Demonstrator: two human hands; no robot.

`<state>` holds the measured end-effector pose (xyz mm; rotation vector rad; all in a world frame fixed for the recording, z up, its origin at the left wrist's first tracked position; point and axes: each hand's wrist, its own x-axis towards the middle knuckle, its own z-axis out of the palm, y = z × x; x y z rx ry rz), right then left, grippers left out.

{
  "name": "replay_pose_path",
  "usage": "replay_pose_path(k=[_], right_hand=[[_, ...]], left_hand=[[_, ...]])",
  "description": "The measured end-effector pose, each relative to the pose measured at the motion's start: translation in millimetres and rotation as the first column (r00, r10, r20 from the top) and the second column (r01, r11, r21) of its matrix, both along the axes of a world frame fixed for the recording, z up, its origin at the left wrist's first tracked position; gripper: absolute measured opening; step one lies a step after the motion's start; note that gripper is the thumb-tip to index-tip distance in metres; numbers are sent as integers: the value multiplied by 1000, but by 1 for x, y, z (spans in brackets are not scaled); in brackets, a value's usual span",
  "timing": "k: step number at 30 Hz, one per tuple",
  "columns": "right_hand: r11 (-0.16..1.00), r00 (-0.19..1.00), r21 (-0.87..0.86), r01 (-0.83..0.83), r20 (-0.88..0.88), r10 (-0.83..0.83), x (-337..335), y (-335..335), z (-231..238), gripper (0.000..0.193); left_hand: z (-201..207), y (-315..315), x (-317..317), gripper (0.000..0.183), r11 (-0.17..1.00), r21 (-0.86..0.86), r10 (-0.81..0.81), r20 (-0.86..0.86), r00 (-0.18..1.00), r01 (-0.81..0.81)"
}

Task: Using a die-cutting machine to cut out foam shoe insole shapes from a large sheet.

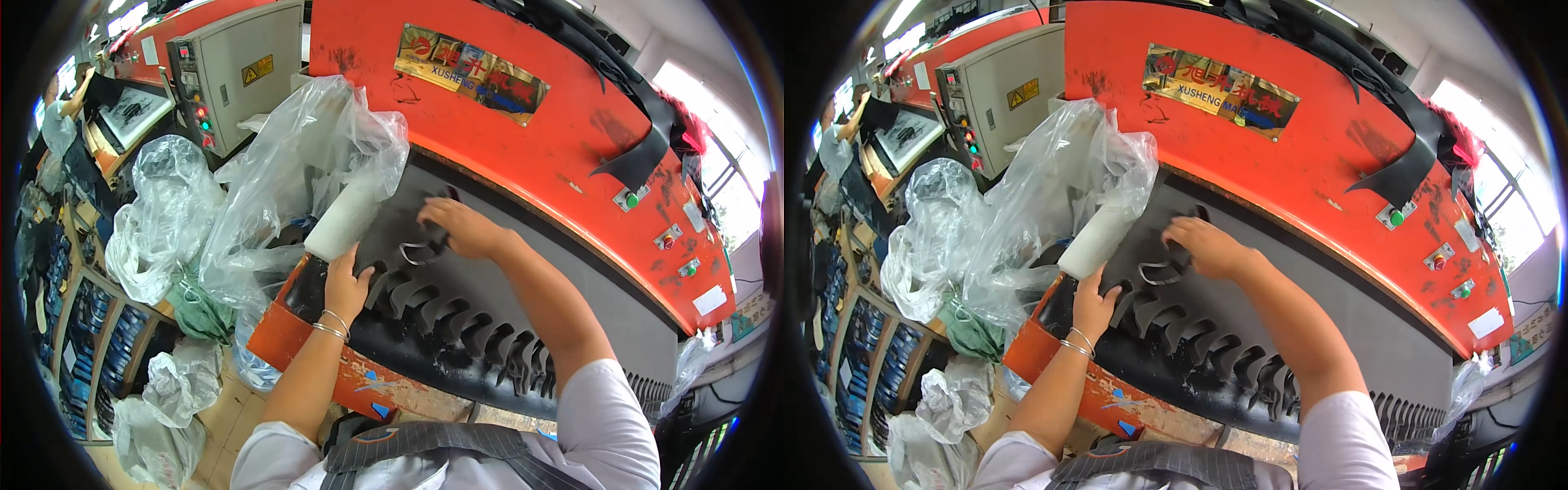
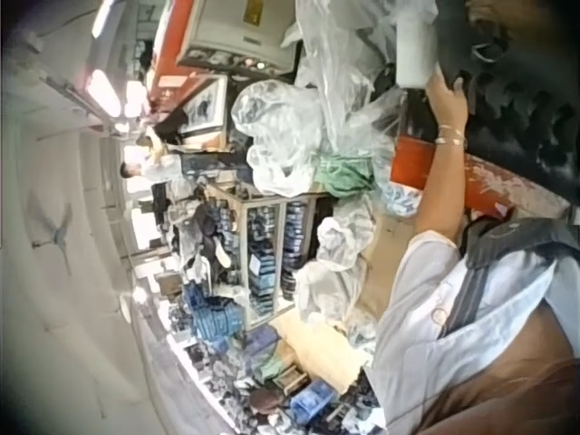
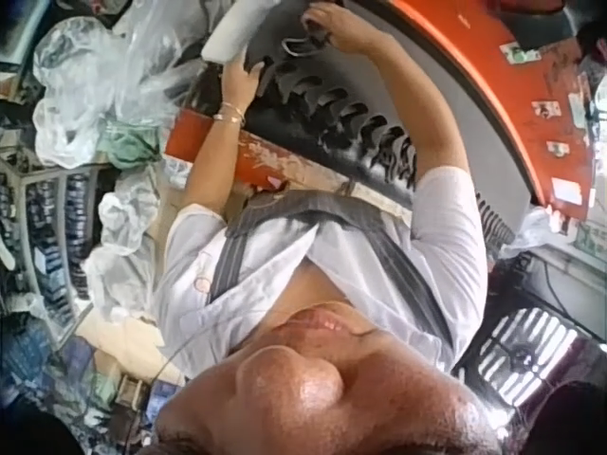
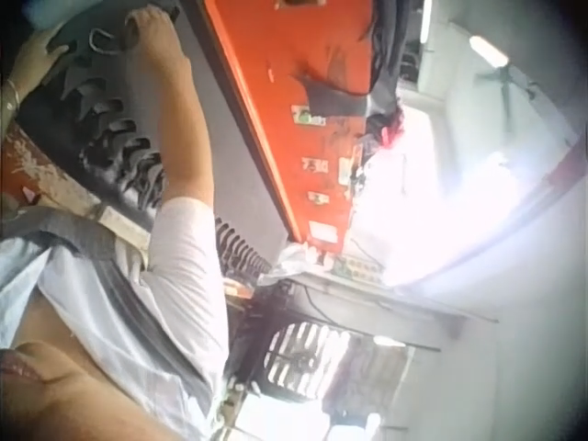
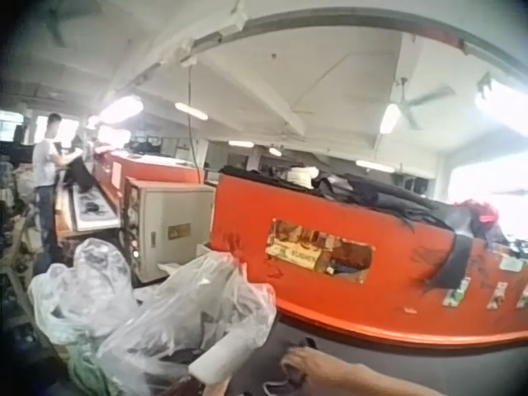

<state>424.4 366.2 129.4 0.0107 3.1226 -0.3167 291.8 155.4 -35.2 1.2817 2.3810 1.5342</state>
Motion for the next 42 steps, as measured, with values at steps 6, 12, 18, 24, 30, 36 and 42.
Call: replay_pose_path(k=[6, 12, 18, 24, 30, 36, 42], right_hand=[[980, 1000, 197, 4, 22, -9, -65, 23, -30, 65], [906, 895, -97, 413, -143, -423, -21, -15, -69, 85], [869, 861, -178, 461, -145, -487, -15, -35, -75, 100], [815, 809, -127, 565, -109, -577, -30, -52, -69, 99], [787, 767, -187, 588, -180, -616, -33, -49, -75, 88], [815, 789, -167, 555, -206, -579, -36, -57, -82, 88], [816, 792, -112, 568, -196, -578, -45, -66, -77, 86]], left_hand=[[19, -5, -7, 58, 992, 87, -88, 18, 996, 86], [88, 19, -71, 35, 900, 95, -402, -189, 896, 424], [65, 116, -124, 43, 960, -281, -176, -579, 796, 7], [15, 78, -144, 41, 941, -338, -60, -152, 987, 6], [37, 12, -43, 33, 947, 178, -280, 51, 959, 267], [30, 10, -33, 32, 942, 204, -280, 44, 959, 266], [25, 11, -35, 30, 951, 241, -200, -7, 980, 196]])
